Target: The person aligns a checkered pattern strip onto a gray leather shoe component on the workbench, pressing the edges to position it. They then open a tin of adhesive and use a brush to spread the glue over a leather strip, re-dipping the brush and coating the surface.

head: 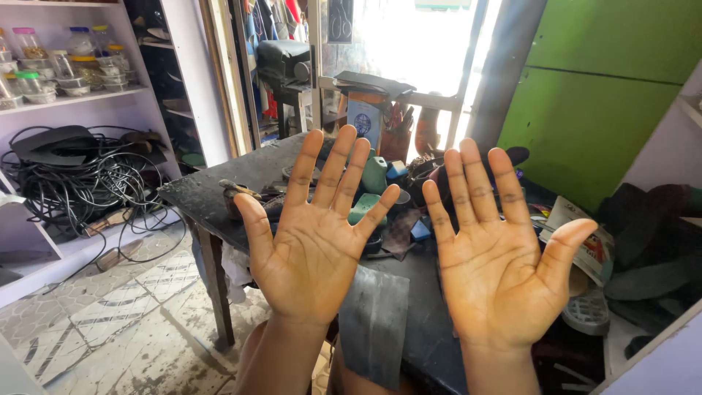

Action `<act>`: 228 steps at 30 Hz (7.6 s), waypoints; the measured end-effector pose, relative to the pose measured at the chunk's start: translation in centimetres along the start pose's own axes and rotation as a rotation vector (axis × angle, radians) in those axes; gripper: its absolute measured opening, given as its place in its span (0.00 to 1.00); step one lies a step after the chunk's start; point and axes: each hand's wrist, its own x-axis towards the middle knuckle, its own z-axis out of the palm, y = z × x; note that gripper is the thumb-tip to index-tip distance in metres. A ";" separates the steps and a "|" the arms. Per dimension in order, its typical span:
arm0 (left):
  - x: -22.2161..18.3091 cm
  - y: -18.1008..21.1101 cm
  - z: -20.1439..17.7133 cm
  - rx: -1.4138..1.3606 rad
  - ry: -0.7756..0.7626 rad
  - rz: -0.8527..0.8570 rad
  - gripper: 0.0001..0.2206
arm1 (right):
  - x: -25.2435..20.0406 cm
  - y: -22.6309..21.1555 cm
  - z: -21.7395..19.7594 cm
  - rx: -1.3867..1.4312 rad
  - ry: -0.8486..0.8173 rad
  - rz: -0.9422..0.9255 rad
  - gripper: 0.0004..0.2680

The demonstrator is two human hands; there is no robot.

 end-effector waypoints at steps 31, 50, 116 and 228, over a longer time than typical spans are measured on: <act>-19.1 -7.5 -19.4 0.952 1.321 -0.757 0.16 | -5.7 -18.1 -22.2 -3.030 0.165 0.175 0.07; -13.8 -9.7 -19.6 1.195 0.515 -0.521 0.24 | -5.1 -17.8 -26.5 -2.131 0.452 -0.272 0.04; -13.9 -9.4 -13.6 1.276 0.298 -0.663 0.21 | 1.8 -13.2 -28.1 -1.731 0.205 0.724 0.08; -17.6 -12.5 -14.8 2.089 -0.165 -0.145 0.10 | 1.9 -16.4 -32.0 -2.000 0.012 0.698 0.06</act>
